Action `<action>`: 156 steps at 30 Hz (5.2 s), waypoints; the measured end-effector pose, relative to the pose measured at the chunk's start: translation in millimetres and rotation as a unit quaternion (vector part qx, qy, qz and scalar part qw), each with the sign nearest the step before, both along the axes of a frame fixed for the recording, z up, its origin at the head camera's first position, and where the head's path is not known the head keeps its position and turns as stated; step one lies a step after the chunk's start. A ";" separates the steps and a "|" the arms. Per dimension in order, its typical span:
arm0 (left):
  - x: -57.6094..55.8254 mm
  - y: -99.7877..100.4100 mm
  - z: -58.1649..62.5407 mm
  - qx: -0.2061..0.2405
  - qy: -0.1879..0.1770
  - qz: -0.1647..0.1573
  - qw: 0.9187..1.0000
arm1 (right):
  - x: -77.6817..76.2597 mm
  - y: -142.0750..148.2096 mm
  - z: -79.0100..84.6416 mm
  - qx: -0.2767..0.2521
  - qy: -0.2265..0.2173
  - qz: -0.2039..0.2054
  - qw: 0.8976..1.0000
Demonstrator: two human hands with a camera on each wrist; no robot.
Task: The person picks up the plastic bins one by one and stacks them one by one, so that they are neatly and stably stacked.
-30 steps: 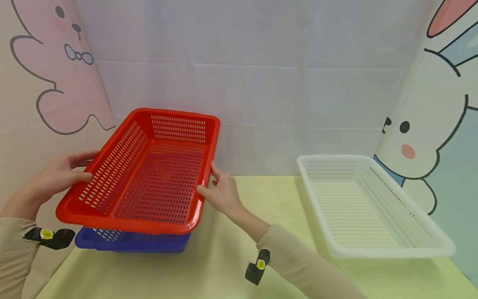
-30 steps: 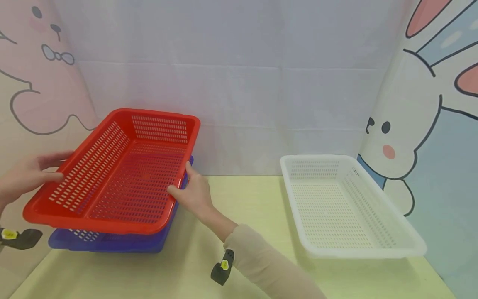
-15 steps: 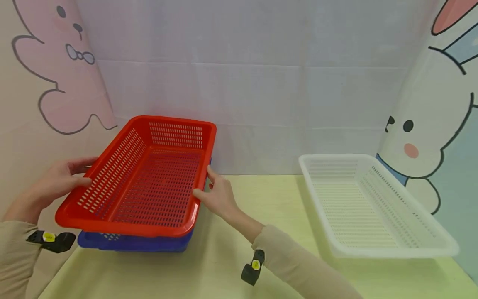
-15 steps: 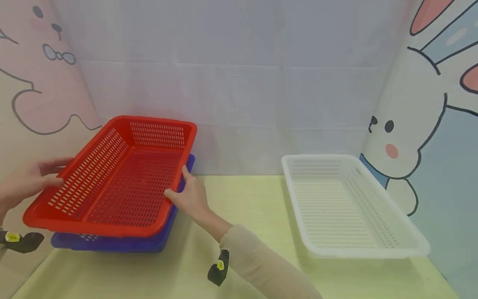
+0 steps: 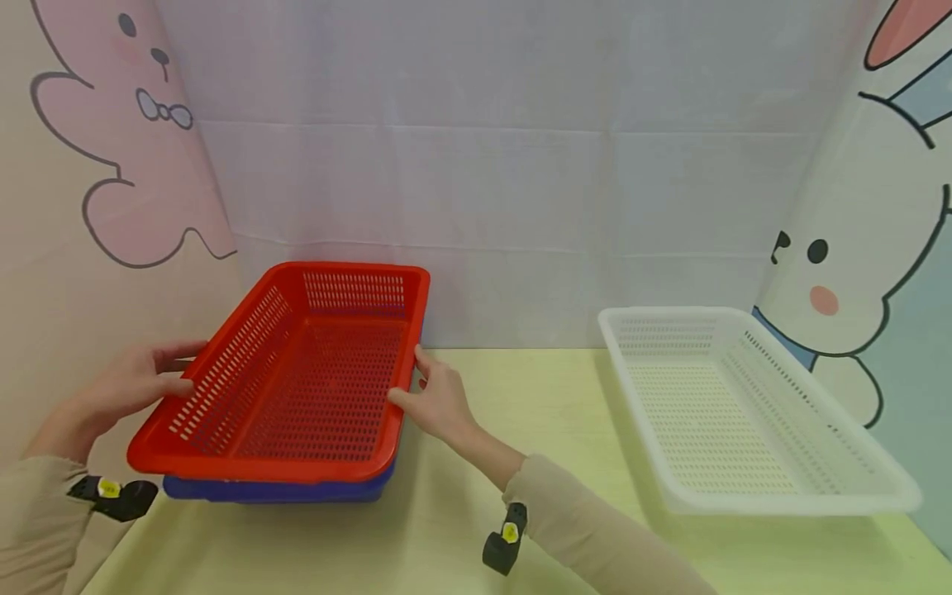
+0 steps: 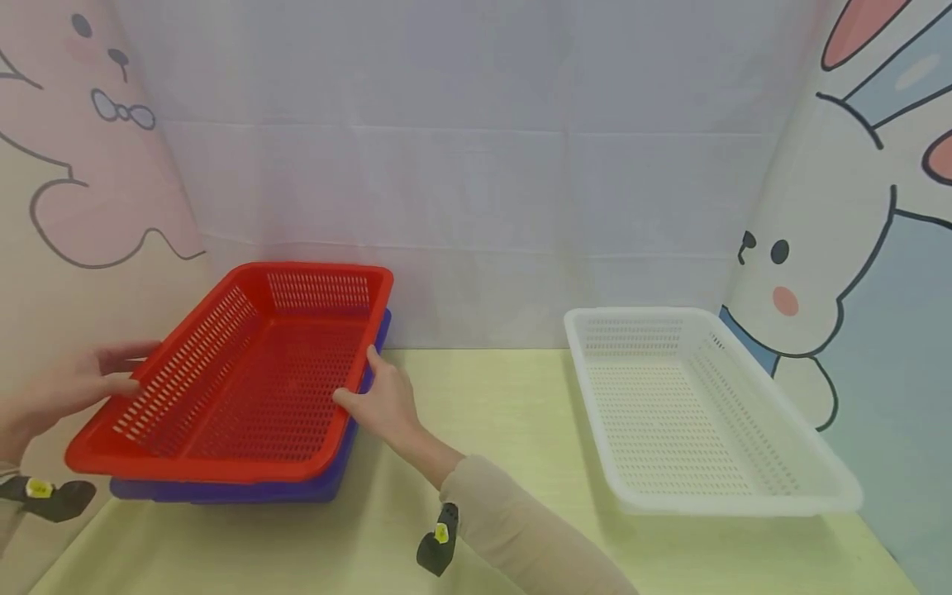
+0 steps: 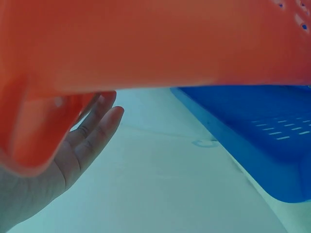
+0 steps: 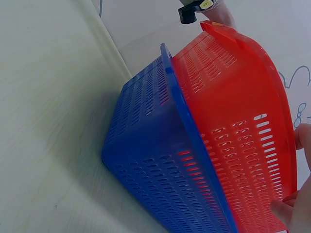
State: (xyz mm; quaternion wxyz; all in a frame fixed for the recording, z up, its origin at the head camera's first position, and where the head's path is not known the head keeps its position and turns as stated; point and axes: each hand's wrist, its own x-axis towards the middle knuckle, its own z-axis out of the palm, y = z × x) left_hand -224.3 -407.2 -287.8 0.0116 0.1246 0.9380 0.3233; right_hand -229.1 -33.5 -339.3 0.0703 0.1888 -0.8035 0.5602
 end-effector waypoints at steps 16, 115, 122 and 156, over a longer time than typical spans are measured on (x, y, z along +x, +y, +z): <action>-1.7 -2.7 -25.2 0.008 -0.035 0.000 0.999 | -3.2 -0.8 -16.2 -0.016 -0.027 0.012 0.999; -8.9 2.5 -75.7 0.017 -0.088 0.058 0.994 | -2.8 -0.8 -66.5 -0.139 -0.116 0.045 0.982; -12.3 8.3 -76.4 0.024 -0.090 0.049 0.994 | -4.8 5.0 -68.2 -0.125 -0.113 0.038 0.985; -20.4 35.1 -79.1 0.066 -0.098 0.031 0.992 | -4.8 34.9 -69.3 -0.095 -0.077 0.028 0.992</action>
